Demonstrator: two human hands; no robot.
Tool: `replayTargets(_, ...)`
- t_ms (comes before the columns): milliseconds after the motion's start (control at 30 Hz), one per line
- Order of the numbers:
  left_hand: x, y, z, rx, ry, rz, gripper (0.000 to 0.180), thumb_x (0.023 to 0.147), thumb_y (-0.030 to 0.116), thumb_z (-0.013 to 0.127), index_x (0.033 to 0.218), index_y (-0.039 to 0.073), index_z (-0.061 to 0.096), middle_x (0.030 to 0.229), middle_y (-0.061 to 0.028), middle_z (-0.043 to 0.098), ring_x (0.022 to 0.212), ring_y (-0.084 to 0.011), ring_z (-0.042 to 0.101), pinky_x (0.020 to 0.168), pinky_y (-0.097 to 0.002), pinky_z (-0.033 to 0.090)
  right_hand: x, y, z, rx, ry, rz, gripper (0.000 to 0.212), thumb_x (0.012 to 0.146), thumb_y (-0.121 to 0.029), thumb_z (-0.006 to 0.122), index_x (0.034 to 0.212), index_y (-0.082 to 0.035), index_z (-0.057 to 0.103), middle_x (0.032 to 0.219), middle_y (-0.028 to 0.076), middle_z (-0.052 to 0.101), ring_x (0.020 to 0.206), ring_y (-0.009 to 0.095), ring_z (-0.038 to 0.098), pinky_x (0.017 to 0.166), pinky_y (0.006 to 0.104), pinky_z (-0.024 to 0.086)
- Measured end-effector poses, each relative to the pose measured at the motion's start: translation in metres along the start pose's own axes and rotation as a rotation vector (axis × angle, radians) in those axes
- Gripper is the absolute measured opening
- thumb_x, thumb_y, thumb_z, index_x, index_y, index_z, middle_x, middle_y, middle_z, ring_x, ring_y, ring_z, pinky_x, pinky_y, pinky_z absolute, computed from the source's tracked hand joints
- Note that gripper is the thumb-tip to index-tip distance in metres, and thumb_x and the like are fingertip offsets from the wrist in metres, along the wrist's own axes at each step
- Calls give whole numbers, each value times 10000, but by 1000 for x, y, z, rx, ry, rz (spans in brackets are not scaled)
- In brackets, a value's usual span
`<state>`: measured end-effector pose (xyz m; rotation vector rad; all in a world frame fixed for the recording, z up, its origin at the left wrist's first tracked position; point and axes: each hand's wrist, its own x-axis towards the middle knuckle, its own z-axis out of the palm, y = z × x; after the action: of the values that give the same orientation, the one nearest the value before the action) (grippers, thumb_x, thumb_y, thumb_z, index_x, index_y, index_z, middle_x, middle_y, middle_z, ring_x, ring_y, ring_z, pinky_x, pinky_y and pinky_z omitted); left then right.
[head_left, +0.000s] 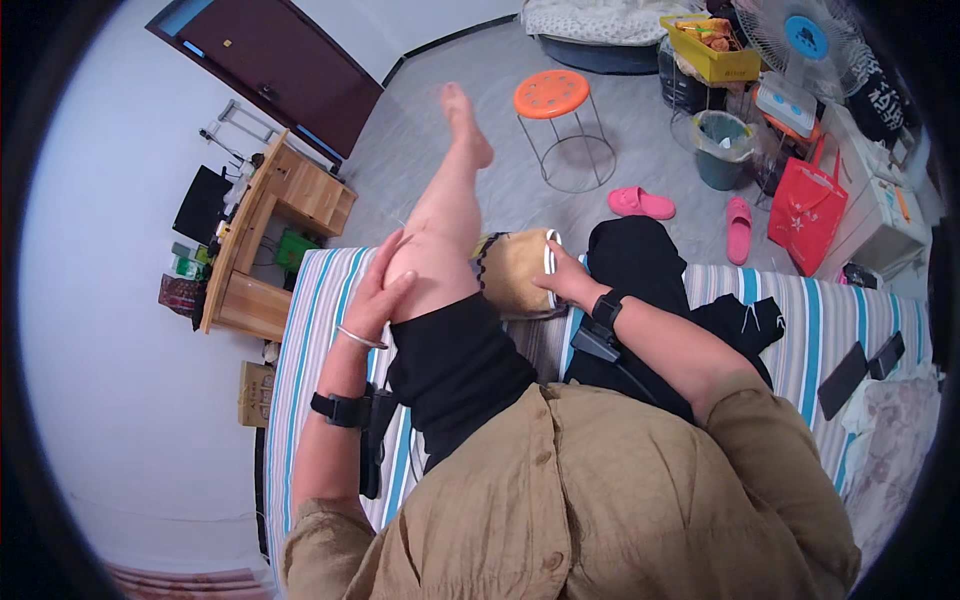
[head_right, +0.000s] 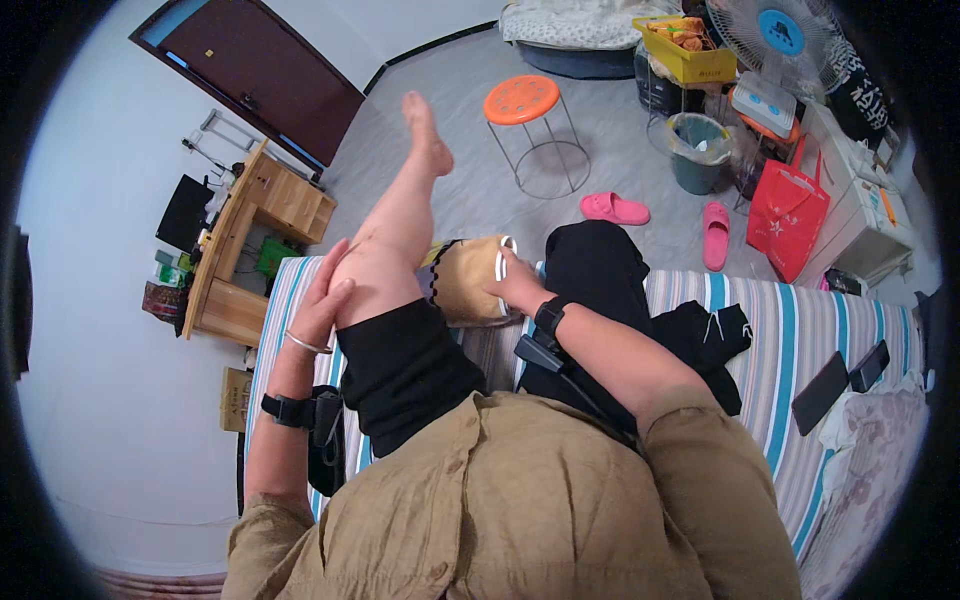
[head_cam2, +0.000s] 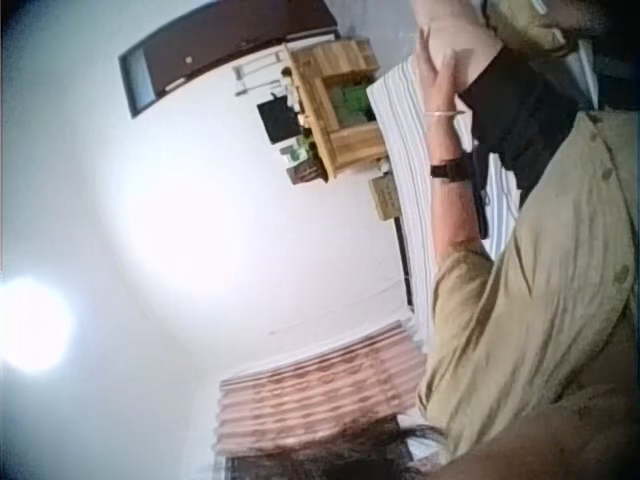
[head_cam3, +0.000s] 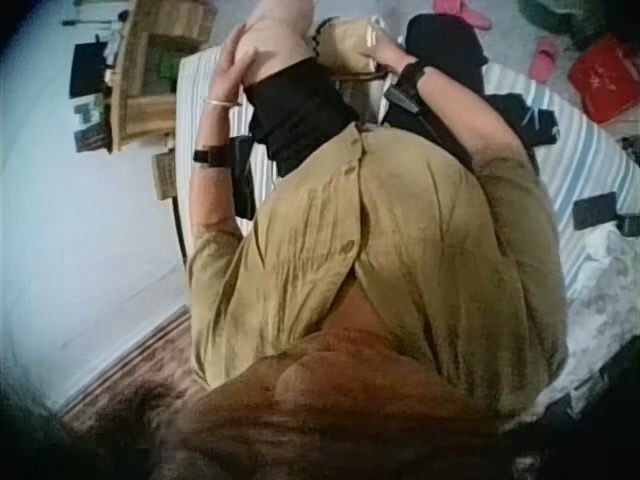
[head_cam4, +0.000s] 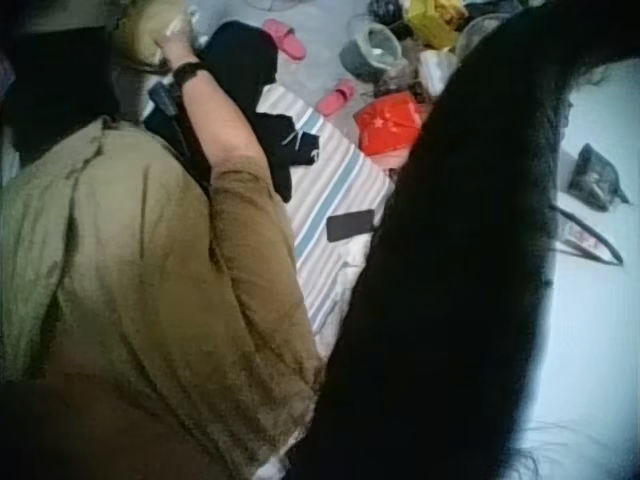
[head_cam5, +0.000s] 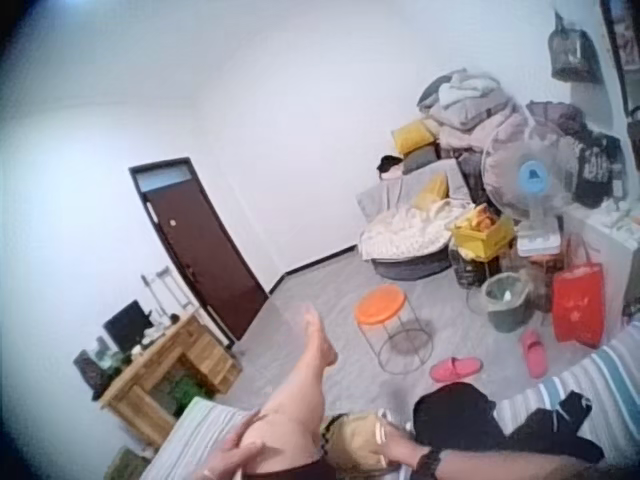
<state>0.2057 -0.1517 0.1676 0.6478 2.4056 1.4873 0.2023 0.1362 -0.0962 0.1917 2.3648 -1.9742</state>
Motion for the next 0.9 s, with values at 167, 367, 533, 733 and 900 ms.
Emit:
replayTargets(167,-17,-19,6,1,-160,-184,1129,755,261,896,1600,72,170,1587,-170,342,1432,-268,378,1106,-440,399,-7,-5,-15,-138,29,-77,880,768,-299,806,1499,-45,386,1396,271,485,1305,406,487,1084,427,412)
replayTargets(367,-44,-69,-29,229,-357,-457,451,848,91,790,1247,33,588,1004,-62,675,924,-150,632,850,-325,515,-43,-79,-48,-123,-17,-319,634,826,-257,767,1380,-61,530,1239,172,603,1110,260,612,929,365,499)
replayTargets(533,7,-22,-23,328,-55,-253,69,984,116,616,965,52,599,678,13,548,559,-76,519,504,-243,442,-45,-106,-32,106,-357,-339,432,872,-218,735,1249,-59,595,829,57,678,709,143,644,679,292,523)
replayTargets(733,82,37,-49,100,237,-128,119,1027,148,534,1041,33,563,695,-51,604,535,-141,601,489,-272,516,-24,-143,-43,420,-258,-140,144,989,-161,588,1061,-39,562,772,40,673,679,108,658,563,252,501)
replayTargets(900,166,37,-23,67,186,-10,113,1035,171,528,1061,65,557,851,-65,685,756,-170,687,658,-294,569,38,-143,-61,833,121,-202,134,1006,-154,560,1066,-40,523,947,124,686,827,202,697,666,334,574)
